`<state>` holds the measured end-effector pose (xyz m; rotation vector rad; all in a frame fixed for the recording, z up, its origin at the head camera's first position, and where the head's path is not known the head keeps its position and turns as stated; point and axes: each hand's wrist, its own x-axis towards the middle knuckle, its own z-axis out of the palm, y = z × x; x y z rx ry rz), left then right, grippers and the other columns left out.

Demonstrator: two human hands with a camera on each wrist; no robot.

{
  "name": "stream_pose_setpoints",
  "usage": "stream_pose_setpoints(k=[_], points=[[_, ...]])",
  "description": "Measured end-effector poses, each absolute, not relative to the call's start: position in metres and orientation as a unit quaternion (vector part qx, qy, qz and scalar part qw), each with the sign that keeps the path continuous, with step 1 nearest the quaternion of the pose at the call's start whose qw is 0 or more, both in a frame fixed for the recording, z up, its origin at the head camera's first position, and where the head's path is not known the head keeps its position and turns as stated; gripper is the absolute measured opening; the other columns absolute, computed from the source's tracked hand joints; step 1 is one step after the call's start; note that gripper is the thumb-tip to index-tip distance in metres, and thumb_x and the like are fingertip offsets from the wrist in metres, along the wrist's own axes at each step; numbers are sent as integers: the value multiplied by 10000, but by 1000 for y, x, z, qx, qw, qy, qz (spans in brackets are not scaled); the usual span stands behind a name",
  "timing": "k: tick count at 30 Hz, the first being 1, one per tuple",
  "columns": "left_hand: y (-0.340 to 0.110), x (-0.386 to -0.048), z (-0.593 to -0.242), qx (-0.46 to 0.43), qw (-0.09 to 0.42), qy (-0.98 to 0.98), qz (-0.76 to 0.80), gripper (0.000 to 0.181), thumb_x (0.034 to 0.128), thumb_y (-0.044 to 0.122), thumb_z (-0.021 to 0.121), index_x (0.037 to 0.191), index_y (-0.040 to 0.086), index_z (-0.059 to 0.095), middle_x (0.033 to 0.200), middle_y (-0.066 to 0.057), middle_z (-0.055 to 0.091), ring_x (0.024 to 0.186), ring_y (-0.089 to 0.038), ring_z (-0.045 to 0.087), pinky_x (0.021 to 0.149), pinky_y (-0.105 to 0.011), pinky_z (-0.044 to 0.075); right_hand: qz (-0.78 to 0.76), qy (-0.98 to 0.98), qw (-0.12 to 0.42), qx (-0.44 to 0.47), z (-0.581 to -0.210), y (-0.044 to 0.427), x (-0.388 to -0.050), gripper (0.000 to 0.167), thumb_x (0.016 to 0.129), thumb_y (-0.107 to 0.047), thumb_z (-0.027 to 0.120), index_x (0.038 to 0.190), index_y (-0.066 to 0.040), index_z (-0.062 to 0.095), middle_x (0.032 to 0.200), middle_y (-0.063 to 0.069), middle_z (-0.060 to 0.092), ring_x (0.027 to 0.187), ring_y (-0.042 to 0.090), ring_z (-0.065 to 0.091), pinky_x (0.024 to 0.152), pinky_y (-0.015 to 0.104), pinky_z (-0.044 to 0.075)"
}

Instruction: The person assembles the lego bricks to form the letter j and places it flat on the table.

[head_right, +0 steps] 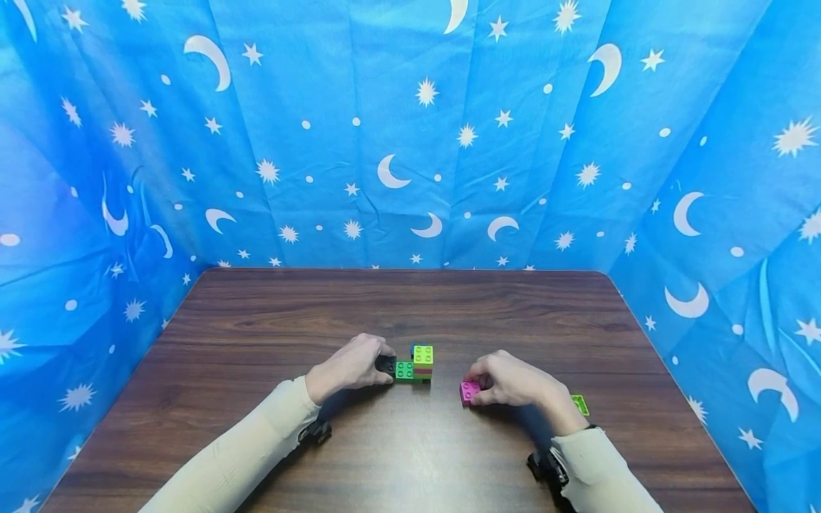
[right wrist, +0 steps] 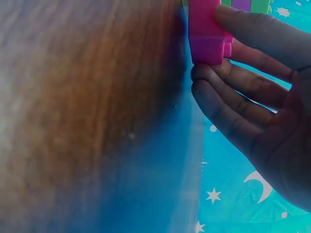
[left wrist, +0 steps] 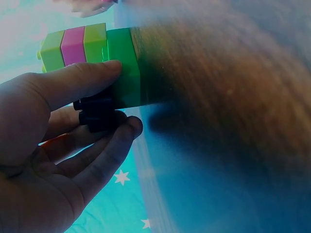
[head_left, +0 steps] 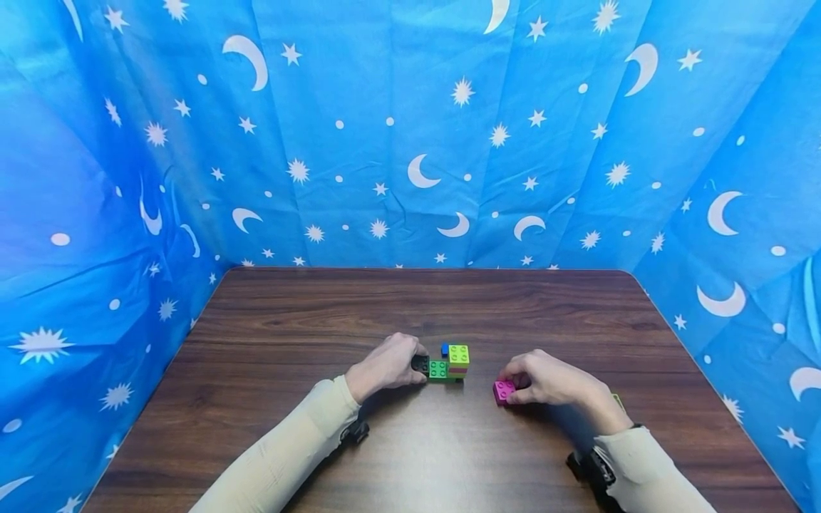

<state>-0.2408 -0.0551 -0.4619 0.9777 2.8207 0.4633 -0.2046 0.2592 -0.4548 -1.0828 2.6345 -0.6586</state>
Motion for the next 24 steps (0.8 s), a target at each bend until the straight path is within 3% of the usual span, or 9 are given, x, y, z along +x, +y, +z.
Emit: stream_pose_setpoints(k=[24], points=[[-55,-243,-463,330,56,931,149,375,768,283,824,1087,105,741,984,-6,723,790,-75,609,694,-229,508,-228,898,65,-371,-440,254,-208,227,855,-262,737,1030,-119,720,911,-76,648,784,94,615,675,270,539]])
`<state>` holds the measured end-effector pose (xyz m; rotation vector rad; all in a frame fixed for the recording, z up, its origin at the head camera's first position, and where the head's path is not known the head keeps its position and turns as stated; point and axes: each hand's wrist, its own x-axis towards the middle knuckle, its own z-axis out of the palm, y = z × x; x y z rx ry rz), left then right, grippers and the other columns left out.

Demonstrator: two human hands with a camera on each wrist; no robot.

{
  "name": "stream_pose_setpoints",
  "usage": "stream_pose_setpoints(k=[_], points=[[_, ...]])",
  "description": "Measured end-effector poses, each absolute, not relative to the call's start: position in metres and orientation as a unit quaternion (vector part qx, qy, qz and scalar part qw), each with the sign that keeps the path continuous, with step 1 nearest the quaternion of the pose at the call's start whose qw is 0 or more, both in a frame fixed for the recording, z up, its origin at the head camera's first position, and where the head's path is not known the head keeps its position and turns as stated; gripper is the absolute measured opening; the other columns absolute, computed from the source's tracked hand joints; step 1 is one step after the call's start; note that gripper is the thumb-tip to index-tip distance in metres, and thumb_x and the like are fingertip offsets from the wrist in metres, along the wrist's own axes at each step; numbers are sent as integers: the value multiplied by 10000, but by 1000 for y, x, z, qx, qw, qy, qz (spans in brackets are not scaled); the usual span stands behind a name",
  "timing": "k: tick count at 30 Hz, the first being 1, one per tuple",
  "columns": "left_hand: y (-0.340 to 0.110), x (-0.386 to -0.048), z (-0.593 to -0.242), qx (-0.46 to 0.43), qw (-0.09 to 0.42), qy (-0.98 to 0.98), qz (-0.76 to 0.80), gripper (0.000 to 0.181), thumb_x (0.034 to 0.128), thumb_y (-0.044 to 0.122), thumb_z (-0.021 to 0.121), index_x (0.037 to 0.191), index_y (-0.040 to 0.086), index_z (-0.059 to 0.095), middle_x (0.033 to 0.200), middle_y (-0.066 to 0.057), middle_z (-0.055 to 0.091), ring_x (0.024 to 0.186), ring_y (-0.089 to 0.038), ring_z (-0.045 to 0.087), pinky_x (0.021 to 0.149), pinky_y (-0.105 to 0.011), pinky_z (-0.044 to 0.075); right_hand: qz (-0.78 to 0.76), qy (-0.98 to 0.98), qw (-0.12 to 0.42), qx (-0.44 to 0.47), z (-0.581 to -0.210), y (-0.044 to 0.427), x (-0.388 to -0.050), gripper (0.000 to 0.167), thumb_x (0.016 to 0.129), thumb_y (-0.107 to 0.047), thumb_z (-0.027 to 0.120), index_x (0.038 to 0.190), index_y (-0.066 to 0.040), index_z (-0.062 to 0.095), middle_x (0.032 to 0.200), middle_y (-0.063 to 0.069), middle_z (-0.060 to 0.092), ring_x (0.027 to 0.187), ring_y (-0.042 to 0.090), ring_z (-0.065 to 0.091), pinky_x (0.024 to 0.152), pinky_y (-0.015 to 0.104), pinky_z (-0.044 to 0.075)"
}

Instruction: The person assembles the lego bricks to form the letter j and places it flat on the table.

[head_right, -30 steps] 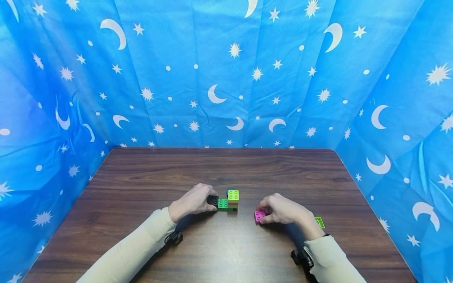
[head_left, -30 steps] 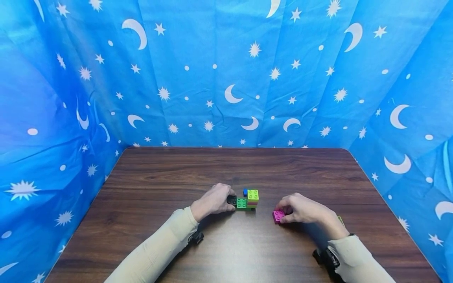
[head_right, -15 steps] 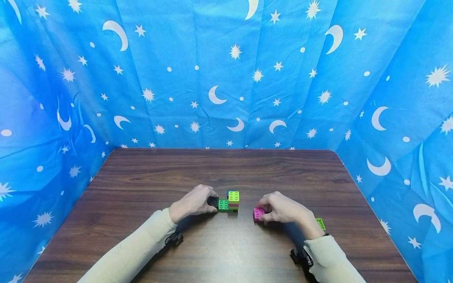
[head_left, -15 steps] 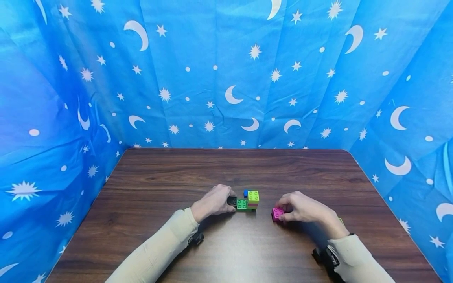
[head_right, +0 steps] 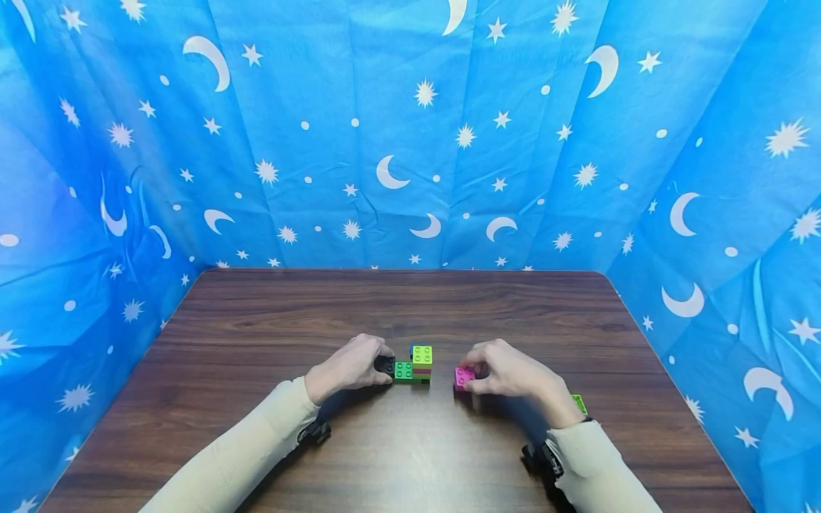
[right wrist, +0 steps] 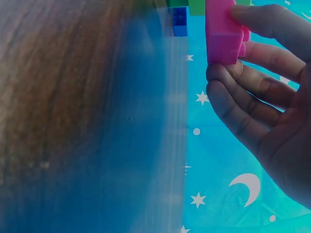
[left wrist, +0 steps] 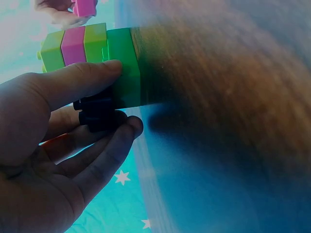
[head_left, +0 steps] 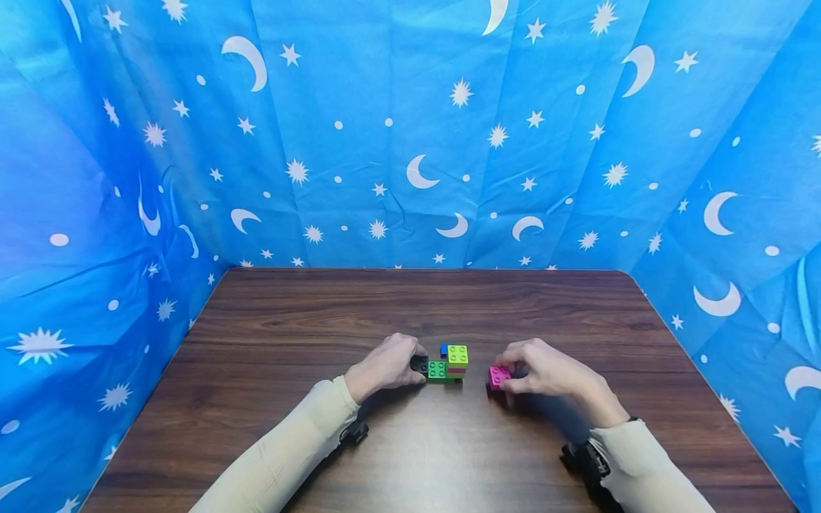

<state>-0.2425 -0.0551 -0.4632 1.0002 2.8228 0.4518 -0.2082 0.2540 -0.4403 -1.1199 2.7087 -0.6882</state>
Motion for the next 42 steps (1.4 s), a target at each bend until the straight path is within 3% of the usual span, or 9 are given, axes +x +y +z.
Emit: stream_pose_setpoints(k=[17,42], points=[[-55,-243,-460,317,62,935,144,422,763,295,828,1127,105,730,1045,-19,723,841,-88,630,734,-241,522,-238,897,24,-371,-430,248,-215,234,834,-260,746,1022,-122,721,896,-84,645,774,89,607,669,291,544],[-55,-242,-461,327,60,929,159,388,763,258,828,1099,88,736,979,-20,716,768,-71,597,674,-214,505,-267,883,-3,-385,-417,240,-220,199,841,-269,750,996,-146,720,866,-98,633,740,81,601,652,285,544]])
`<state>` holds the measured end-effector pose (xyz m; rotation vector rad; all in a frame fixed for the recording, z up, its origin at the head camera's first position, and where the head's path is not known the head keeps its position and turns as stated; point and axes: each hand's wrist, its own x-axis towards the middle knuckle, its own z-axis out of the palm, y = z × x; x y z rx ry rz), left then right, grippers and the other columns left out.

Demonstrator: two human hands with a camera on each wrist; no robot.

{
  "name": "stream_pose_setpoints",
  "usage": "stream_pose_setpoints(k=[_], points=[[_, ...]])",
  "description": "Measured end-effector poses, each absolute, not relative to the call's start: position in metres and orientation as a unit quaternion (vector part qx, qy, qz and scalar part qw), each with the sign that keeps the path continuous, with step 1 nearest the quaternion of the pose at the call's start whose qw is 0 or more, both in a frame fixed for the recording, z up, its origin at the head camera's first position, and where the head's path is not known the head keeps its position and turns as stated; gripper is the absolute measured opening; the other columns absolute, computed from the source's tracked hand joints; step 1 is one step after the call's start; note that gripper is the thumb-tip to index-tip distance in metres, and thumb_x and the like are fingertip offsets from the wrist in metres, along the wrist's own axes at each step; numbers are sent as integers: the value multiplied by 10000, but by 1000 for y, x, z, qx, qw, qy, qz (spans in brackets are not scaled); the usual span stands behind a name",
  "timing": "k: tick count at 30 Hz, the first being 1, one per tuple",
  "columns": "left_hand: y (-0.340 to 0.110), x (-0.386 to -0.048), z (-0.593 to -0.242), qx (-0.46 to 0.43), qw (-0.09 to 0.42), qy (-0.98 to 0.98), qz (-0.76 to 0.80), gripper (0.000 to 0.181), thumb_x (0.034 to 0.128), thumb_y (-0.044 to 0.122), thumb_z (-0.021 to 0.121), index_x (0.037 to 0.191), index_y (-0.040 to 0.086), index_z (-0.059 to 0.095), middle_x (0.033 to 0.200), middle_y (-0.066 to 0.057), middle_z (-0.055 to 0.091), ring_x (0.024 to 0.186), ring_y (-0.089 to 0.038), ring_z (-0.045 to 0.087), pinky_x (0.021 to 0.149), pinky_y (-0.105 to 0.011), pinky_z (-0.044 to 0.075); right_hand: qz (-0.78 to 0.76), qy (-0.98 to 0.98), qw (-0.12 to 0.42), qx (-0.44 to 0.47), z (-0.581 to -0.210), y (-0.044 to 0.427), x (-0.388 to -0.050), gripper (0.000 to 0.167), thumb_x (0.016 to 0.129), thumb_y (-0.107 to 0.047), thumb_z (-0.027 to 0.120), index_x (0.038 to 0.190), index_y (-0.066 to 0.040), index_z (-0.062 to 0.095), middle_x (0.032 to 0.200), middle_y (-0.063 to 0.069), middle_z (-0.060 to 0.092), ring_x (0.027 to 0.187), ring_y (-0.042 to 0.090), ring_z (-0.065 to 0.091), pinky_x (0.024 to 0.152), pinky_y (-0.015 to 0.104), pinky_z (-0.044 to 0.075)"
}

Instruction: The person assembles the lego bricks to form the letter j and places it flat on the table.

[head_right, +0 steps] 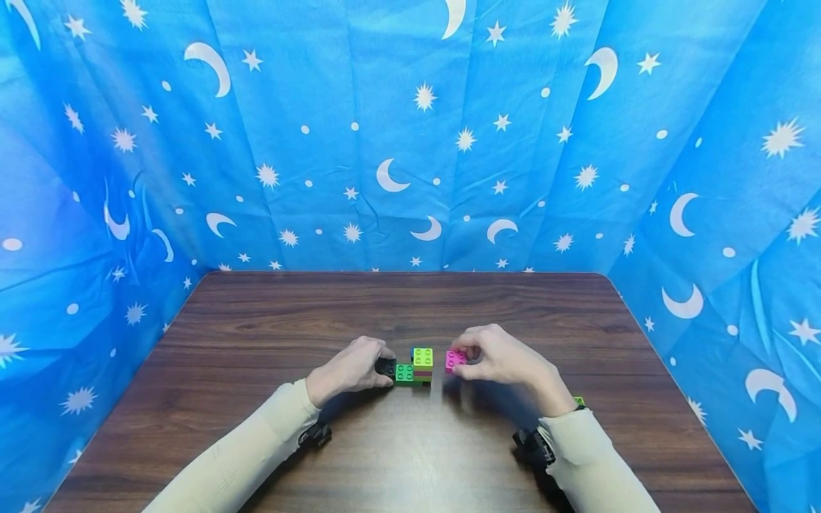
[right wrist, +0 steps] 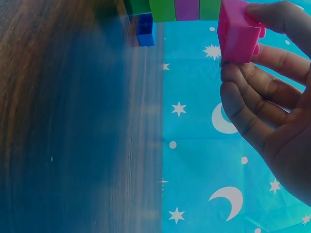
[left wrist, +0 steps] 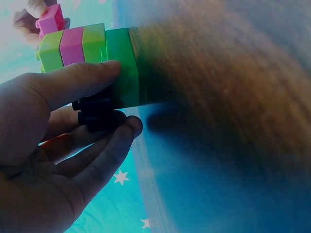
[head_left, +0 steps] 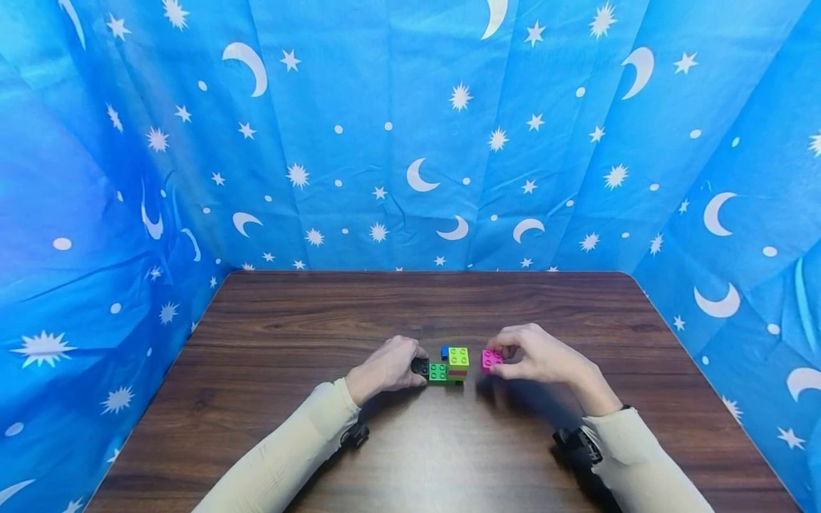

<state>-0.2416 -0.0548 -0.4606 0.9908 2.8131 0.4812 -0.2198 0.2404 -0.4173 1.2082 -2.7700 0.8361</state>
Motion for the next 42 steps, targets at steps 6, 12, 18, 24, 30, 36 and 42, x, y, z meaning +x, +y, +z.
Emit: stream_pose_setpoints(k=[6,12,18,24,30,36,42], points=[[-55,-241,-461,328,61,929,160,384,767,258,825,1099,87,735,975,-19,713,757,-66,591,661,-206,498,271,-882,-3,386,-415,236,-219,203,847,-271,746,1002,-143,719,874,-87,638,746,97,596,656,278,538],[-54,-242,-460,324,56,931,157,402,763,267,826,1111,88,733,991,-26,718,773,-72,609,672,-209,510,275,-882,-7,383,-413,233,-221,206,850,-295,745,1005,-161,719,879,-95,636,750,111,603,660,301,546],[-55,-242,-460,326,53,931,155,416,760,276,829,1118,86,731,998,-27,714,791,-81,618,694,-222,518,273,-884,-5,379,-412,232,-221,235,847,-311,746,1023,-158,719,882,-102,635,750,91,591,653,283,542],[-55,-242,-461,324,57,931,155,405,758,273,831,1108,91,736,988,-18,716,786,-71,611,691,-216,514,277,-882,1,382,-413,228,-221,243,845,-303,746,1028,-146,721,887,-99,644,759,86,599,668,299,549],[-55,-242,-463,325,57,932,151,403,759,275,830,1108,96,738,970,-8,703,783,-71,602,695,-218,512,276,-881,3,384,-412,225,-223,237,851,-307,739,1031,-153,719,880,-109,637,756,71,583,662,292,538],[-55,-242,-462,324,56,933,148,412,762,280,828,1119,96,734,966,-2,689,780,-71,601,694,-217,514,278,-877,10,393,-412,221,-225,227,851,-294,738,1026,-150,718,870,-102,636,746,114,592,650,294,529],[-55,-240,-461,324,62,933,148,421,761,281,828,1130,103,728,942,13,668,767,-73,583,689,-225,507,275,-876,11,396,-413,219,-225,218,849,-269,737,1027,-146,720,871,-93,646,760,93,595,666,314,536]])
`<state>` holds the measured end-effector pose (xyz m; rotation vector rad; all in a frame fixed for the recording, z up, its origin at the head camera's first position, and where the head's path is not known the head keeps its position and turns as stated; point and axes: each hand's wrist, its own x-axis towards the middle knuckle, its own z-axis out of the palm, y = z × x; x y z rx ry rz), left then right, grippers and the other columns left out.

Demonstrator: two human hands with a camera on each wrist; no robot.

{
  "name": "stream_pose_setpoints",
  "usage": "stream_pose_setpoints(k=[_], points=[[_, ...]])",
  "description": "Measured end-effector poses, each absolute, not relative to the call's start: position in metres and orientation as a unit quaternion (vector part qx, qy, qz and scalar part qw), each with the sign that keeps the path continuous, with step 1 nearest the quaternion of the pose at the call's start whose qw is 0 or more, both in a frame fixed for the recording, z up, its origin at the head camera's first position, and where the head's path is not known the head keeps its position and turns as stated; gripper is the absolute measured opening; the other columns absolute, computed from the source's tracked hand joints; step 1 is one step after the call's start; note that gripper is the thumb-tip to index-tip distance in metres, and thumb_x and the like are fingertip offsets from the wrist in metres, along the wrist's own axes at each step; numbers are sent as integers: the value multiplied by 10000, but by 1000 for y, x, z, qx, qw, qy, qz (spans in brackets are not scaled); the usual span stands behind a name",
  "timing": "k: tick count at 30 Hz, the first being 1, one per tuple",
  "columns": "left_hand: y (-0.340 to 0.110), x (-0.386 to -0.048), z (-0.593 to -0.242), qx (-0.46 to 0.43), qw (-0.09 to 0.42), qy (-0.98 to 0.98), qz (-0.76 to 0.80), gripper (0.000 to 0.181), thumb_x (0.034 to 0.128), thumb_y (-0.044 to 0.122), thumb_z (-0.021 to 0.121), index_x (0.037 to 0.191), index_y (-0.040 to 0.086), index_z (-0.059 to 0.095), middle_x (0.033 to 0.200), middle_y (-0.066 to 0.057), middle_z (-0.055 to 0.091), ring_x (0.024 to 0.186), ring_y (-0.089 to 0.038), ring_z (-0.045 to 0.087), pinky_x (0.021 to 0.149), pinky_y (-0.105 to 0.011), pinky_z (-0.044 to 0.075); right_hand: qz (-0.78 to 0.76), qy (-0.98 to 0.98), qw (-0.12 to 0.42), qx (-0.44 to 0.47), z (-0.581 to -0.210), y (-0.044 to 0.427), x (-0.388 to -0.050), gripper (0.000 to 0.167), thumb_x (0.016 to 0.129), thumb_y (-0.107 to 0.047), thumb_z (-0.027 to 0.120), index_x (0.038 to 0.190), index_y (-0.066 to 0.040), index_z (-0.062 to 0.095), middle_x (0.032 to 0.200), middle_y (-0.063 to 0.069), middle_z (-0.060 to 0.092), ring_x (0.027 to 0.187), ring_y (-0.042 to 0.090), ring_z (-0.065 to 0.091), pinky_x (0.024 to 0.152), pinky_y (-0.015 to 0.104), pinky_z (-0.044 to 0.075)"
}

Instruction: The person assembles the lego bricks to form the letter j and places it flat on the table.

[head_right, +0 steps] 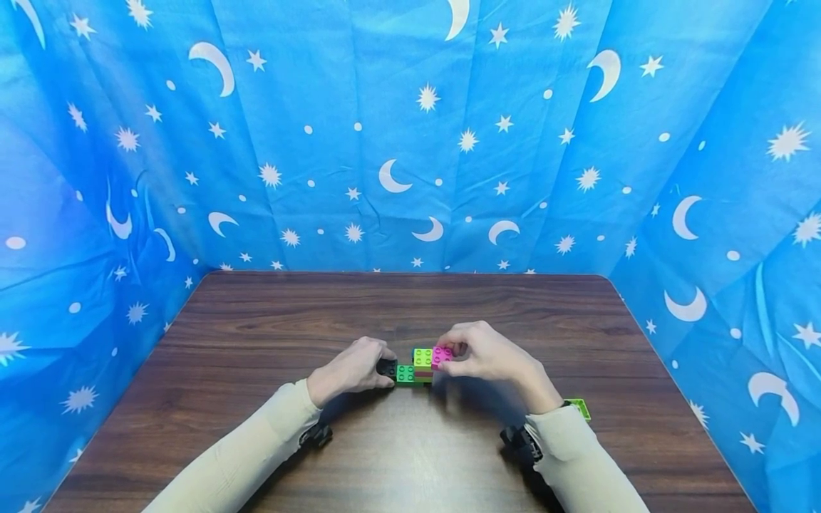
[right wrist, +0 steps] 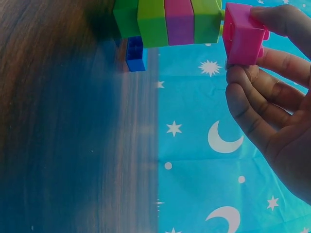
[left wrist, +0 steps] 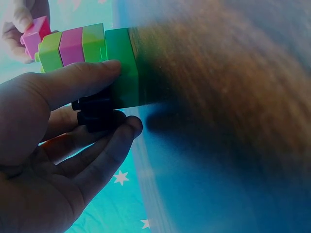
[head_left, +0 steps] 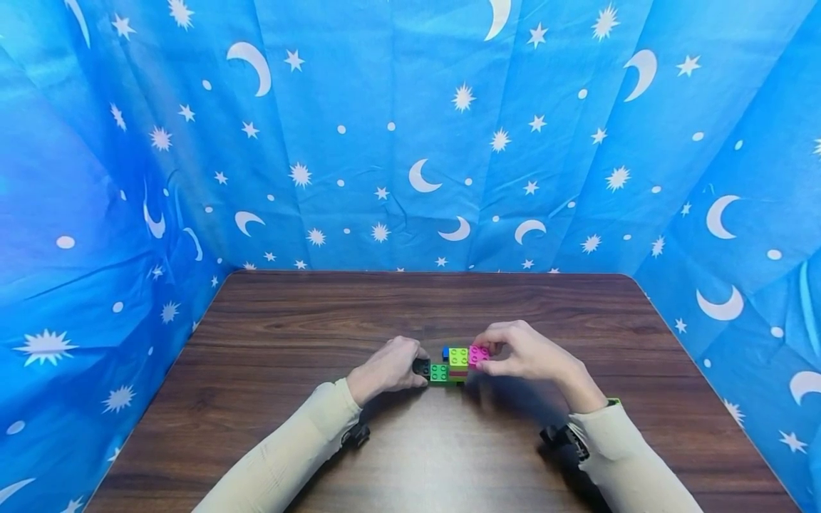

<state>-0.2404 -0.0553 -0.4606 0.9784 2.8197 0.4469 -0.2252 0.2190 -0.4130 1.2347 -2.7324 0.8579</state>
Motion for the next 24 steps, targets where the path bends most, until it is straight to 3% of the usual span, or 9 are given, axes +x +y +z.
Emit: stream_pose_setpoints(k=[16,24], points=[[-55,-241,-460,318,61,935,148,419,757,286,831,1120,101,732,997,-11,706,800,-81,613,702,-226,514,272,-875,21,401,-411,217,-225,219,841,-263,741,1023,-145,717,870,-103,637,754,173,614,653,315,533],[-55,-241,-460,326,62,931,155,366,766,272,830,1077,99,741,953,-3,714,763,-73,599,678,-229,505,266,-880,20,393,-409,215,-225,242,853,-298,737,1039,-144,719,879,-106,637,753,63,561,662,234,506]])
